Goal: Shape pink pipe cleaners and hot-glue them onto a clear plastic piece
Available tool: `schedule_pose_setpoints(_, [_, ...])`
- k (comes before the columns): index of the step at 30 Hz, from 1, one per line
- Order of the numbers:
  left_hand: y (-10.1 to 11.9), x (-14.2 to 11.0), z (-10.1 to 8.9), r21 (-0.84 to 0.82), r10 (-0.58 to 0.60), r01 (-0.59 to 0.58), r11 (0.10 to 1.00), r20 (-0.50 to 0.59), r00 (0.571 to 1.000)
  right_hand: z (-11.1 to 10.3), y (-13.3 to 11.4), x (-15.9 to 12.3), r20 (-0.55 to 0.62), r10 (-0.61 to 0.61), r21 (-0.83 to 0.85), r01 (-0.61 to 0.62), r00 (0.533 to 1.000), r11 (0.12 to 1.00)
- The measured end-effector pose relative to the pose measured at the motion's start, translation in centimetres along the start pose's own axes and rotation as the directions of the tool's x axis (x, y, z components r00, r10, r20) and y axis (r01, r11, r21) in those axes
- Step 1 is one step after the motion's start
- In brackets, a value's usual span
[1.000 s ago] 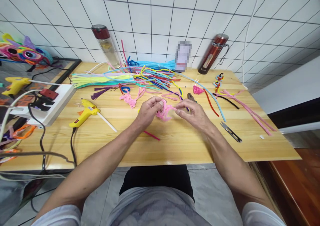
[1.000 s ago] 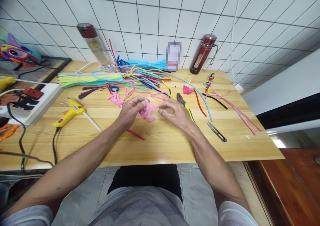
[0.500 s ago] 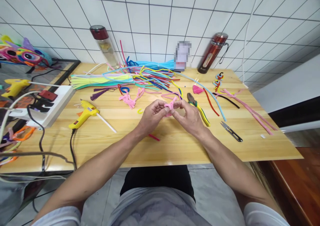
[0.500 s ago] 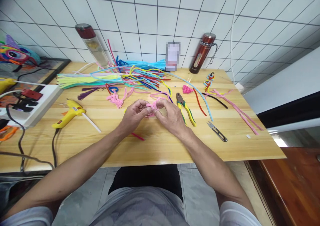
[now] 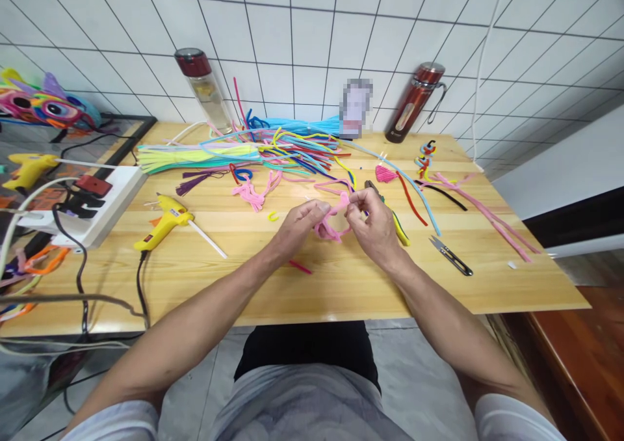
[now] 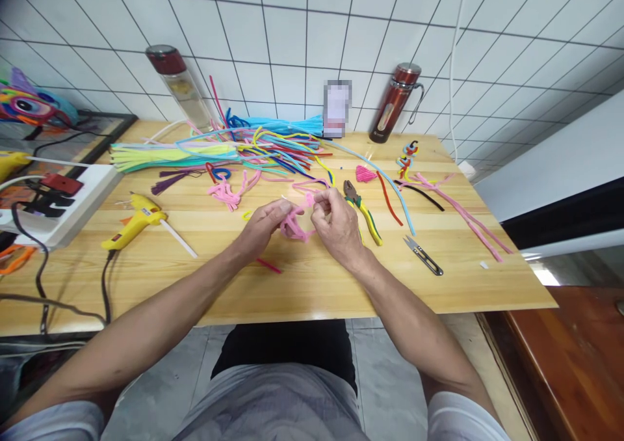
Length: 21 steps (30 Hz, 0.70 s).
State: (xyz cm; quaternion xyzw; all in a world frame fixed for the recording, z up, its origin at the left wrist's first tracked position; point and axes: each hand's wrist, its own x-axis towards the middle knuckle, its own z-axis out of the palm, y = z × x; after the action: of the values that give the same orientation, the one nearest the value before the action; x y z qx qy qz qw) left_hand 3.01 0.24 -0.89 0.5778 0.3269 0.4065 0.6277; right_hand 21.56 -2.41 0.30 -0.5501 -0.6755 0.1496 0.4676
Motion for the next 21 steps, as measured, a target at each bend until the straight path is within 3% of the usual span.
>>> schedule_pose_setpoints(4, [-0.1,-0.2,-0.3,0.134,0.017,-0.011,0.991,-0.045,0.999,-0.1,1.2,0.6,0.021,0.173,0.200,-0.173,0.985,0.964])
schedule_pose_setpoints(7, [-0.4,0.1,-0.7,0.071,0.046,-0.036,0.997,-0.147,0.988,-0.5,2.4,1.2,0.029,0.275,0.331,-0.269,0.961,0.905])
schedule_pose_setpoints(10, [-0.2,0.5,-1.2,-0.111,0.021,-0.046,0.993,-0.217,0.976,-0.9,3.3,1.6,0.049,0.296,0.307,-0.297,0.954,0.904])
schedule_pose_setpoints(15, [1.2,0.9,-1.8,-0.319,-0.019,-0.051,0.946,-0.213,0.977,-1.8,4.2,2.1,0.056,0.295,0.175,-0.301,0.954,0.938])
schedule_pose_setpoints(18, [1.8,0.9,-1.9,-0.361,-0.008,-0.062,0.931,-0.190,0.982,-2.7,3.9,2.1,-0.045,0.200,-0.080,-0.203,0.979,0.976])
schedule_pose_setpoints(21, [1.7,0.9,-1.7,-0.354,-0.007,-0.055,0.934,-0.171,0.985,-3.0,2.1,1.6,-0.156,-0.069,-0.282,0.023,0.985,0.959])
